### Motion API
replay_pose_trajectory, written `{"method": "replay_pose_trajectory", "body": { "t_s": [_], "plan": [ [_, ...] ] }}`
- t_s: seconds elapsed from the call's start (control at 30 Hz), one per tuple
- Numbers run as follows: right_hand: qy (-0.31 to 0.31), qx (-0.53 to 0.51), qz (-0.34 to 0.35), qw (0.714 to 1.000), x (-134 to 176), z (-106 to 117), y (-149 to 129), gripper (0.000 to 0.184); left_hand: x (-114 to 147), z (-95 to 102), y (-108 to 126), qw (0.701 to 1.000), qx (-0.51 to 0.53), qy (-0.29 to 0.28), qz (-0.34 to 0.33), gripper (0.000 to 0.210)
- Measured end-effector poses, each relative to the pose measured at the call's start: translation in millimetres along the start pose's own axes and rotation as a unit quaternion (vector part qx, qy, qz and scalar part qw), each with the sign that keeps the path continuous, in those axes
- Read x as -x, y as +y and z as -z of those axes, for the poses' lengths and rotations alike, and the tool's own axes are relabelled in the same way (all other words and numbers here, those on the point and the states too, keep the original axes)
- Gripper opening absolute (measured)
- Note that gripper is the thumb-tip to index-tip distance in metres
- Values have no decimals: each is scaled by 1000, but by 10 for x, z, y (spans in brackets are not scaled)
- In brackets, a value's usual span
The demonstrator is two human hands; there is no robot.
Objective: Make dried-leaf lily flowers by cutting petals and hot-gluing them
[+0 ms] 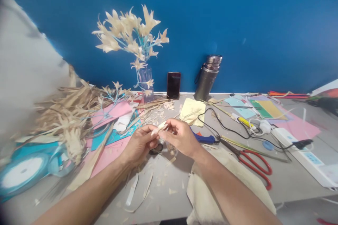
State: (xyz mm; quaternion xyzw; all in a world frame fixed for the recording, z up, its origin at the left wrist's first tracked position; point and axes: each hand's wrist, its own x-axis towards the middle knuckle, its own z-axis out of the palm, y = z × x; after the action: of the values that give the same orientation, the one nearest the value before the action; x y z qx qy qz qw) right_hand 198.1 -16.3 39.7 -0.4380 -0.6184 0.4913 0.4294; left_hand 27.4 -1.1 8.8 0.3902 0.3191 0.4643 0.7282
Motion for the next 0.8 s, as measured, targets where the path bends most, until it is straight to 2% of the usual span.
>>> {"method": "replay_pose_trajectory", "body": {
  "t_s": [0.23, 0.43, 0.67, 0.8],
  "plan": [
    [25, 14, 9, 1000, 10, 59, -5, 24, 28, -30, 54, 993, -110, 13, -31, 25],
    [36, 112, 4, 993, -23, 162, -16, 18, 61, -98, 96, 976, -211, 27, -45, 18],
    [42, 142, 7, 989, -48, 191, 14, 17, 56, -64, 61, 969, -243, 22, -40, 17],
    [89, 113, 11, 990, -49, 202, 32, 21, 35, -47, 37, 973, -229, 13, -27, 15]
  ]
}}
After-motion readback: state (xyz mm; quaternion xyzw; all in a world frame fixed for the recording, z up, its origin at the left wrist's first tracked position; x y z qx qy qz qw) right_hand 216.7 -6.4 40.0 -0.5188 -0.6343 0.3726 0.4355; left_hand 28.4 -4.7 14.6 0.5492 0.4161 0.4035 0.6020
